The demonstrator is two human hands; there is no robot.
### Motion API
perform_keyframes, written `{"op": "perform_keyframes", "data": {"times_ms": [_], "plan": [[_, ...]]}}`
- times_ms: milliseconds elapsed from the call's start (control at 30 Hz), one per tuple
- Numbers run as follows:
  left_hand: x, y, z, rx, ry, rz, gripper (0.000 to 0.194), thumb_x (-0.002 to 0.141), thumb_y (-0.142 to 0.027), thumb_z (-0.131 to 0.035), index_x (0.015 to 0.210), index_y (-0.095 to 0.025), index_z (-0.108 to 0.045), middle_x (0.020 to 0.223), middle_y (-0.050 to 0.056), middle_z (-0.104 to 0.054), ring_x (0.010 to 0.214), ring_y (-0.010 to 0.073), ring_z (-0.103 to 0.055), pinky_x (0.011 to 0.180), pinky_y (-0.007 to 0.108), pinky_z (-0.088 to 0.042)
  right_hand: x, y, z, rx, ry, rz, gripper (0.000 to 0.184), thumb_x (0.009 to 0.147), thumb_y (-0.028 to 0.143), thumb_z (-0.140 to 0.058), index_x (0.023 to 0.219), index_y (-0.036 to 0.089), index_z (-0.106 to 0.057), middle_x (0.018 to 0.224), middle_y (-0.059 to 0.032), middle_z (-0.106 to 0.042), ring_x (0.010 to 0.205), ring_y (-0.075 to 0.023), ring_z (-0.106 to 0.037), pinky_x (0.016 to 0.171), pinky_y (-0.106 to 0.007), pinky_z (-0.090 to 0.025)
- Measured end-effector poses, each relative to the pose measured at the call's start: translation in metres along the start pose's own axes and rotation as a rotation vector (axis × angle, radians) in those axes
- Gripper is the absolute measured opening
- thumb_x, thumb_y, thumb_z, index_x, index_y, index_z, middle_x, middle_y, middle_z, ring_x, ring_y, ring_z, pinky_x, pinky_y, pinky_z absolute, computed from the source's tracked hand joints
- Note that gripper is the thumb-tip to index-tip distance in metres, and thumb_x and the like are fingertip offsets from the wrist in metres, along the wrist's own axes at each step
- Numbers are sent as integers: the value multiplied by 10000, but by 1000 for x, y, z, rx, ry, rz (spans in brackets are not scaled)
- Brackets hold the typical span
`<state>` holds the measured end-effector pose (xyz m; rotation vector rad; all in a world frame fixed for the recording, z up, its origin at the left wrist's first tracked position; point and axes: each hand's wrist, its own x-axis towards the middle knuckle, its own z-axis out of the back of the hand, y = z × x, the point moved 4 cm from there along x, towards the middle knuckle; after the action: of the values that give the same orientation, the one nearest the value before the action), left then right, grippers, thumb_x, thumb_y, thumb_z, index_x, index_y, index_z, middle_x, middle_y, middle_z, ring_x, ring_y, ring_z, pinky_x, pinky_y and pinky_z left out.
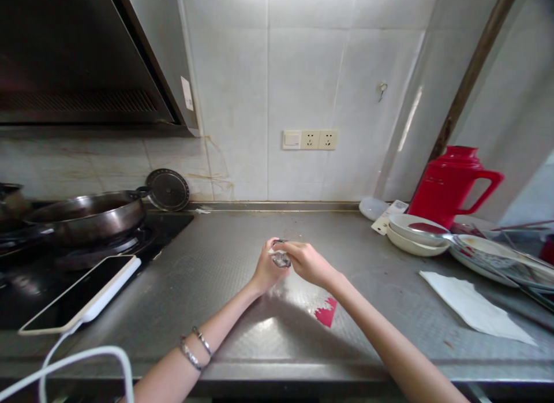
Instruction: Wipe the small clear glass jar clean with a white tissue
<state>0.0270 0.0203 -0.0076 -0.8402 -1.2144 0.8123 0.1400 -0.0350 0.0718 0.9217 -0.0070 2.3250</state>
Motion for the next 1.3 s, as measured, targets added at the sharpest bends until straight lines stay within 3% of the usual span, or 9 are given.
{"op": "perform_keyframes", "data": {"times_ms": [133,200,567,1000,1200,1300], "plan": [[1,-3,0,-57,-4,-23,728,479,-33,-683,1150,-193,-450,1091,61,-581,967,212,-583,856,350,-459,0,-24,2,106,-274,-130,358,879,55,-392,1098,194,-639,1076,-84,-714,997,-187,-681,847,-315,-553],[0,-2,0,-42,-23,-21,734,460,-11,-685,1140,-196,-476,1117,61,-575,1003,223,-576,880,354,-453,-1,-34,-1,97,-333,-156,364,885,75,-392,1116,203,-642,1132,-91,-695,1056,-200,-661,894,-355,-546],[1,2,2,-50,-24,30,781,458,3,-722,1178,-209,-508,1142,65,-601,1045,235,-586,927,370,-459,-9,-24,-11,-175,-78,31,579,740,-80,-362,1212,173,-581,1231,-119,-639,1174,-212,-589,945,-365,-536],[4,-2,4,-219,45,41,723,506,-170,-795,1131,-198,-432,1115,96,-625,985,219,-617,875,363,-483,-19,-5,-6,-270,-151,173,525,735,-71,-354,1175,90,-590,1214,-170,-640,1166,-240,-593,947,-367,-538],[7,0,10,-201,26,36,703,535,-239,-807,1137,-179,-449,1000,64,-644,878,190,-626,790,305,-492,-25,3,-9,-240,-187,200,557,743,-70,-344,1205,139,-574,1187,-139,-659,1102,-217,-636,872,-352,-570],[10,0,14,-184,0,83,694,550,-260,-799,1146,-170,-453,996,62,-636,864,180,-621,772,283,-484,-26,-2,-8,-143,-261,139,534,796,-53,-325,1218,169,-566,1119,-111,-686,1021,-187,-667,819,-311,-577]]}}
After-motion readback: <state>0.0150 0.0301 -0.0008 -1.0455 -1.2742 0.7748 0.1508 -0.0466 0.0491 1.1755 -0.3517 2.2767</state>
